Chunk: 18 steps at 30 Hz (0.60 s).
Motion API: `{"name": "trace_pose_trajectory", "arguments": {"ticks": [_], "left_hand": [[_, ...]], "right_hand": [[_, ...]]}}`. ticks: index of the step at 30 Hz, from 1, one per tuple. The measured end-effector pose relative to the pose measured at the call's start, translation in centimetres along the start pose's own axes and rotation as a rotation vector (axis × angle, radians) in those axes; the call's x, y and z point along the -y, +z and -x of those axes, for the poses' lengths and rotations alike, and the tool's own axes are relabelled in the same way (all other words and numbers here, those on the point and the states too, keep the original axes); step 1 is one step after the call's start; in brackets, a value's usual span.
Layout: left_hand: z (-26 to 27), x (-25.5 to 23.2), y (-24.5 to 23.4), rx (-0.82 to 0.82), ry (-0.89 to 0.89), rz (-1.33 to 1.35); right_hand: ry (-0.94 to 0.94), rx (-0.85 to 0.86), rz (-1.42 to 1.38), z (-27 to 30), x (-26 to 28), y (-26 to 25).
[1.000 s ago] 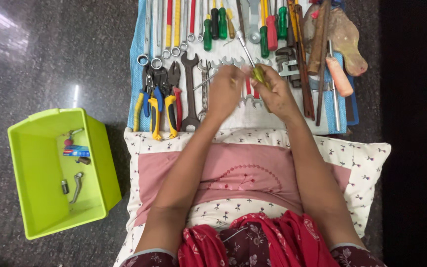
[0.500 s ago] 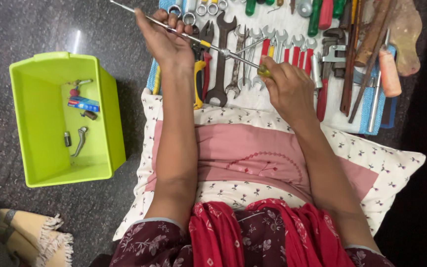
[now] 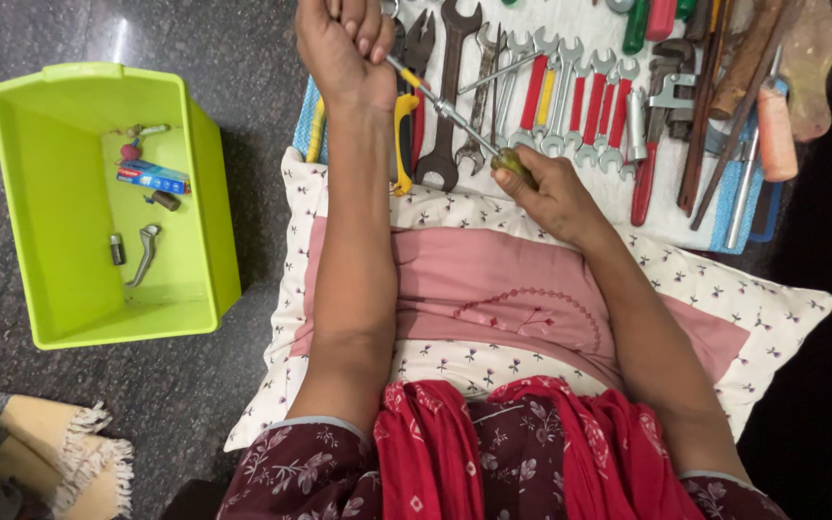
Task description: The person assembles a ratchet handle with various socket bits and extensions, repeatedly attaching and detaching components while seated on the floor. They handle multiple sockets and a ratchet handle, testing fit and alignment.
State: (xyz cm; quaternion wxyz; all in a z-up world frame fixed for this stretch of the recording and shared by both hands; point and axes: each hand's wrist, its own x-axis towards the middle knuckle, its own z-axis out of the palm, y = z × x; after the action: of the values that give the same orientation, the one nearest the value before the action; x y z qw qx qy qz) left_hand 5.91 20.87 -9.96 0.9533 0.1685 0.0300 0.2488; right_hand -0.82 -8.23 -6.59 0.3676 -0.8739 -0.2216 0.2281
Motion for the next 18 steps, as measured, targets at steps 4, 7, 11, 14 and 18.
{"name": "trace_pose_trajectory", "arguments": {"ticks": [4, 7, 11, 14, 18], "left_hand": [[0.3, 2.2, 1.0, -0.010, -0.152, 0.078], [2.3, 6.3, 2.6, 0.027, -0.338, 0.019], [3.5, 8.7, 2.3, 0.121, -0.334, 0.000], [3.2, 8.7, 1.5, 0.112, -0.266, 0.033], [3.6, 9.0, 1.9, -0.059, -0.182, -0.070]], "right_hand": [[0.052, 0.054, -0.382, -0.3, -0.4, 0.2], [0.127, 0.148, -0.747, -0.1, -0.7, -0.6], [0.172, 0.254, -0.985, 0.1, -1.0, -1.5], [0.198, 0.270, -0.960, 0.0, -1.0, -1.1], [0.116, 0.169, -0.757, -0.5, -0.8, -0.3]]}}
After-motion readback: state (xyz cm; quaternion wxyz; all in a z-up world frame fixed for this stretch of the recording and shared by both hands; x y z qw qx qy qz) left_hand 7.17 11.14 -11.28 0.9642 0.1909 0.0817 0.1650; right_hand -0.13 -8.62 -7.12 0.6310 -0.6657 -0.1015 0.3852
